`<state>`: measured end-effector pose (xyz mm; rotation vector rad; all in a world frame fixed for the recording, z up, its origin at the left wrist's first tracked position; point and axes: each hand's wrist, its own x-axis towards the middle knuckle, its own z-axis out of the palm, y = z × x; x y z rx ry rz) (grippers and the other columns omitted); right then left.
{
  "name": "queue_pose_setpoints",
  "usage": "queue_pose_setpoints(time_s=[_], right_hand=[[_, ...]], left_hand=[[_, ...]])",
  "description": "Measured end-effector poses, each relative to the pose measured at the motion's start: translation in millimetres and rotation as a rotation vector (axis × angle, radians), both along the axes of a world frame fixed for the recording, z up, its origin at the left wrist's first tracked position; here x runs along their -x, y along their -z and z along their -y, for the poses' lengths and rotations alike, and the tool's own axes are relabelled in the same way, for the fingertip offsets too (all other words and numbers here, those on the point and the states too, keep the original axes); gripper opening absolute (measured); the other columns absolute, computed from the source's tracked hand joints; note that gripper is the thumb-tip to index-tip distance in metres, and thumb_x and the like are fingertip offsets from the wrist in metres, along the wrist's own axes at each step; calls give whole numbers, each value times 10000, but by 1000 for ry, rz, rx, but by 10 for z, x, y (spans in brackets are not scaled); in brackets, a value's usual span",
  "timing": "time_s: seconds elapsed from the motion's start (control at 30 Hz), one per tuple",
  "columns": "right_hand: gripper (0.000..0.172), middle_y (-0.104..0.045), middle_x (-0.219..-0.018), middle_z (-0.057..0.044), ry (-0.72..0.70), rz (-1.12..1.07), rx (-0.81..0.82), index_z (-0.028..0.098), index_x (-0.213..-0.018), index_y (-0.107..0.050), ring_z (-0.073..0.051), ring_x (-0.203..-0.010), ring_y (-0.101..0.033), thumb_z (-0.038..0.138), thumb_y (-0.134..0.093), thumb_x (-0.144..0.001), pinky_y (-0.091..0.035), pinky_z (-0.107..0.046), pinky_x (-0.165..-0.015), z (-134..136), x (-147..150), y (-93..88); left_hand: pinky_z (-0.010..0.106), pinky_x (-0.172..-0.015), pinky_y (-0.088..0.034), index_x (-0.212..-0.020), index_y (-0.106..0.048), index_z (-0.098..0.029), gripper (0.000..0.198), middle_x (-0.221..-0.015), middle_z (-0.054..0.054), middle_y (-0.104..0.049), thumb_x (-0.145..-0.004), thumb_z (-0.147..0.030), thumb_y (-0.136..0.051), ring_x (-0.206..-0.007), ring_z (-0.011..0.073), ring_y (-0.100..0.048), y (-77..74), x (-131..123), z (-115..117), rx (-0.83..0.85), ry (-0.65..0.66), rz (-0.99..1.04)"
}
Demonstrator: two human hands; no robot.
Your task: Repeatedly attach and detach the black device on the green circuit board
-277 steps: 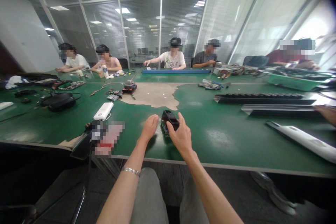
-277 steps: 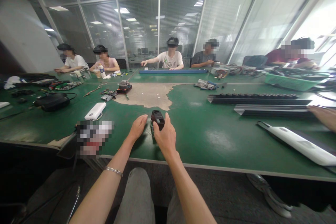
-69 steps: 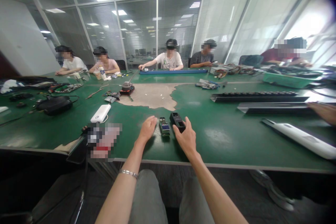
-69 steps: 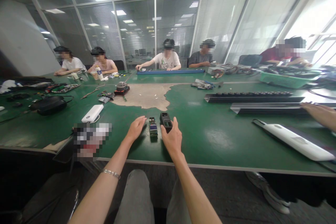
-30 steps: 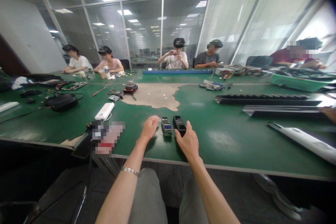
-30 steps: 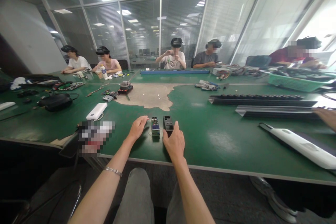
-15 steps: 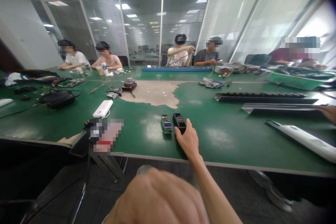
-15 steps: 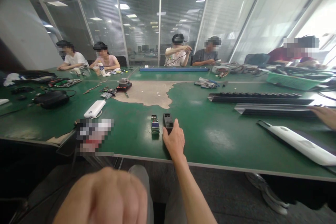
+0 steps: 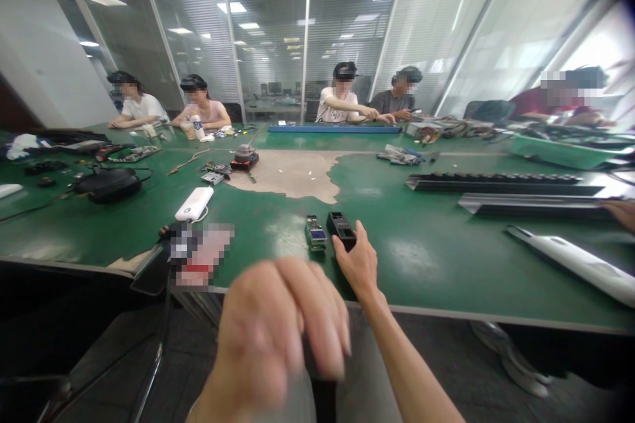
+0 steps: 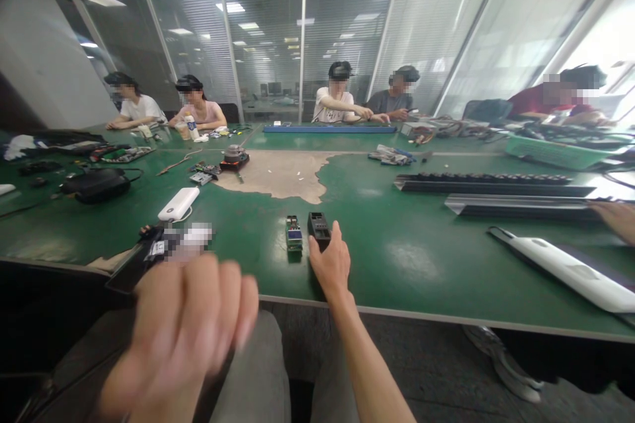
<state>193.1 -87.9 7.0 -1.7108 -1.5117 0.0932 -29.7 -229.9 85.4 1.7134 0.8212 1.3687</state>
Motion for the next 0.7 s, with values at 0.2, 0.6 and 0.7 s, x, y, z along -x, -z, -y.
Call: queue_pose_setpoints(time_s=[0.2,0.6,0.7], right_hand=[[730,-503,-1340,-167,1,-184,-103,116,-1422,-313,-278,-1143,-545,535,-465,-844,-407,-372,-957,49,180,-352],[763,-548,-1251,-235,-65,28,-30,54,-1444,-221,-313,-1078,-577,465,-468,-850,-443,-395,-865,69,570,-444],[758,-558,-1232,-239,-80,39,-45,40,-1436,-231,-308,-1070,-580,458,-469,-850,-446,-393,-860,53,609,-381]], left_hand=[[380,-939,-466,-1177,-515,-192,345,-1152,92,-642,-923,-333,-329,-1081,195,-585,34,-288,-1525,105,-451,27],[400,-1124,-217,-1453,-239,-129,716,-1209,64,-640,-766,-148,-439,-1213,201,-492,775,-455,-1780,119,-483,-540],[408,-1135,-184,-1468,-188,-114,738,-1193,58,-649,-769,-149,-421,-1199,197,-503,733,-436,-1753,132,-467,-571]])
